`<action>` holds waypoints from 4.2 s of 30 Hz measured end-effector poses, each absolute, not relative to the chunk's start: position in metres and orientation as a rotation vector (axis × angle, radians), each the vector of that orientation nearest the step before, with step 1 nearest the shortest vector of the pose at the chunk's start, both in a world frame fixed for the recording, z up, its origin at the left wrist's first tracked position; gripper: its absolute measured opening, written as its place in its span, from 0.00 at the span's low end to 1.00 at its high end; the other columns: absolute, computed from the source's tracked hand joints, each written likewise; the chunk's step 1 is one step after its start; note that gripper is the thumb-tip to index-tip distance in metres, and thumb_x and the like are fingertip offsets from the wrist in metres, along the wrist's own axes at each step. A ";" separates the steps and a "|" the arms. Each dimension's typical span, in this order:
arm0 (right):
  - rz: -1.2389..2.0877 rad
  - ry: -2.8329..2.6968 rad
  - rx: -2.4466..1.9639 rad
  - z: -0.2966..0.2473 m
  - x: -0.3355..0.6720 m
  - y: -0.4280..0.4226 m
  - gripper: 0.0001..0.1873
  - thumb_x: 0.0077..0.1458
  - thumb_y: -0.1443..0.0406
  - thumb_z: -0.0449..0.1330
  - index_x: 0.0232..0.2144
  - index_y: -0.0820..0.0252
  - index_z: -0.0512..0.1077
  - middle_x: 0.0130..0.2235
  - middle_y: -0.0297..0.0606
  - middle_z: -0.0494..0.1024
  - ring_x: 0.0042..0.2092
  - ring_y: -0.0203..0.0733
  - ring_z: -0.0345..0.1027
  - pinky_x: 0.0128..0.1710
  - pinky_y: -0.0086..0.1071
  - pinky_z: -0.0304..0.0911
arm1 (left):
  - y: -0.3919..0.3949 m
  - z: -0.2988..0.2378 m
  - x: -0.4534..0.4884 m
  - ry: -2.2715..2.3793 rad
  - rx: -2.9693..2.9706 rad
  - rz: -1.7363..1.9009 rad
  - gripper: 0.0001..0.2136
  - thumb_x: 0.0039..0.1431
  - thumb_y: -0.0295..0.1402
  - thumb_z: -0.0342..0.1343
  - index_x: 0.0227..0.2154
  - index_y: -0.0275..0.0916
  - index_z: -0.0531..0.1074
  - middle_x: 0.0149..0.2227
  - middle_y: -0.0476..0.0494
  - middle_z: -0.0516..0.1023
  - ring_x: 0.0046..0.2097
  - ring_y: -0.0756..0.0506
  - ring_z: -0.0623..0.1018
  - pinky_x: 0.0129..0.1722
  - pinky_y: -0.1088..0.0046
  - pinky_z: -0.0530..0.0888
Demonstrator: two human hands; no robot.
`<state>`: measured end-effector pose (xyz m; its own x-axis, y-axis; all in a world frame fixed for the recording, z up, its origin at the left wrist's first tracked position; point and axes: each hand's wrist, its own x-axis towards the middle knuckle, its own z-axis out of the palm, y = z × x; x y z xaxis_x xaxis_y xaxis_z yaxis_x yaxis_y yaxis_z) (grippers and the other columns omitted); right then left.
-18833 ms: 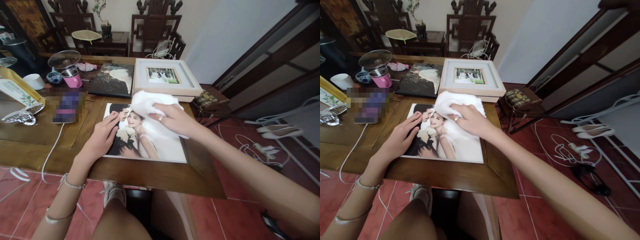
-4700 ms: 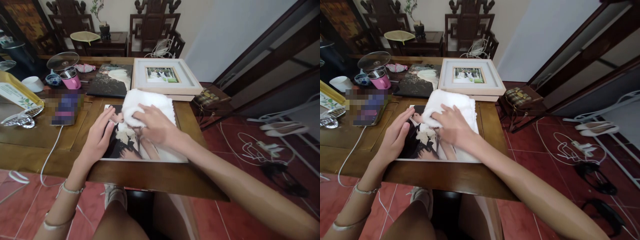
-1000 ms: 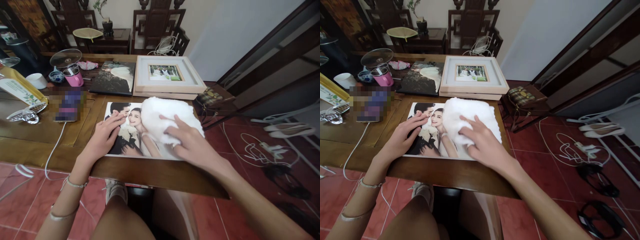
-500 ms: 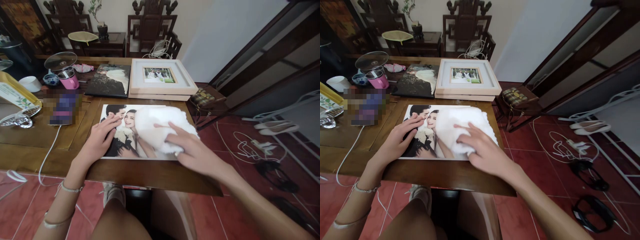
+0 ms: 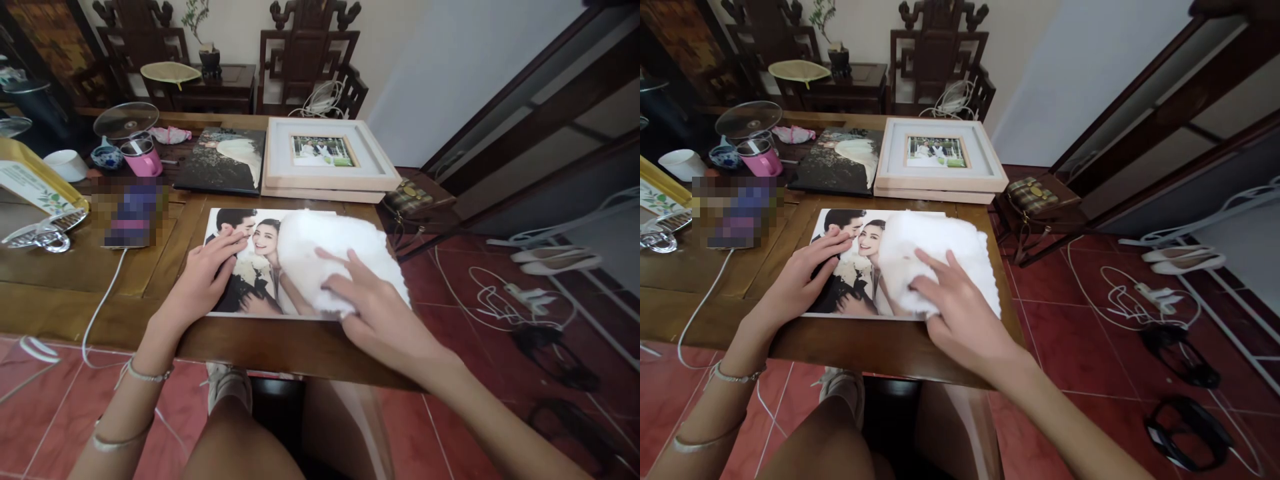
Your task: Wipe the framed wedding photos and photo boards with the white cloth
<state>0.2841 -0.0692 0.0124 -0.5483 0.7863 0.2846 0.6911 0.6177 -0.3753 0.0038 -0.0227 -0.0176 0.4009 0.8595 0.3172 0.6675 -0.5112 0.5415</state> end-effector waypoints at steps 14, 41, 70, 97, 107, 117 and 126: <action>0.499 -2.496 -0.988 0.016 0.300 -0.023 0.19 0.38 0.76 0.50 0.33 0.54 0.68 0.48 0.39 0.79 0.59 0.51 0.68 0.66 0.55 0.51 | -0.022 -0.016 0.004 1.329 2.351 0.800 0.18 0.70 0.32 0.44 0.56 0.36 0.71 0.63 0.39 0.69 0.68 0.39 0.62 0.65 0.51 0.61; 0.484 -2.615 -0.869 0.016 0.281 -0.054 0.28 0.36 0.78 0.49 0.41 0.60 0.72 0.62 0.50 0.69 0.67 0.49 0.55 0.67 0.54 0.48 | -0.022 -0.017 0.005 1.337 2.342 0.800 0.18 0.70 0.33 0.44 0.57 0.39 0.71 0.63 0.40 0.70 0.68 0.39 0.62 0.66 0.49 0.60; 0.425 -2.590 -0.833 0.015 0.272 -0.040 0.26 0.39 0.76 0.50 0.42 0.58 0.74 0.61 0.47 0.70 0.64 0.51 0.60 0.66 0.56 0.50 | -0.023 -0.016 0.003 1.434 2.351 0.760 0.21 0.70 0.35 0.42 0.61 0.37 0.66 0.68 0.37 0.60 0.70 0.38 0.57 0.68 0.51 0.57; 0.360 -2.410 -1.118 0.013 0.264 -0.019 0.22 0.40 0.75 0.49 0.38 0.56 0.71 0.44 0.42 0.80 0.51 0.55 0.72 0.59 0.58 0.59 | -0.023 -0.017 0.002 1.475 2.332 0.750 0.22 0.70 0.35 0.40 0.62 0.34 0.65 0.67 0.36 0.62 0.69 0.39 0.61 0.68 0.55 0.57; 0.267 -2.471 -1.031 0.003 0.236 -0.018 0.24 0.40 0.74 0.51 0.43 0.61 0.71 0.50 0.50 0.78 0.66 0.58 0.56 0.63 0.62 0.48 | -0.021 -0.018 0.002 1.456 2.338 0.753 0.23 0.70 0.34 0.40 0.63 0.34 0.64 0.67 0.36 0.62 0.69 0.40 0.60 0.68 0.54 0.57; 0.536 -2.608 -0.906 0.025 0.254 -0.094 0.33 0.37 0.77 0.49 0.48 0.59 0.72 0.62 0.45 0.70 0.68 0.45 0.54 0.68 0.53 0.47 | -0.022 -0.018 0.001 1.467 2.336 0.747 0.23 0.69 0.33 0.40 0.62 0.32 0.64 0.67 0.35 0.61 0.69 0.40 0.60 0.68 0.55 0.57; 0.013 -2.444 -1.398 0.002 0.256 -0.004 0.24 0.47 0.77 0.51 0.47 0.69 0.70 0.59 0.63 0.70 0.67 0.67 0.51 0.61 0.67 0.50 | -0.023 -0.017 0.002 1.469 2.326 0.745 0.23 0.71 0.37 0.40 0.62 0.33 0.64 0.67 0.34 0.62 0.69 0.40 0.60 0.69 0.56 0.56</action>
<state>0.2562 -0.0038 0.0024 -0.4676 0.8406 0.2734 0.8375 0.5202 -0.1671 0.0017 -0.0228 -0.0173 0.3466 0.8985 0.2695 0.7484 -0.4381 0.4980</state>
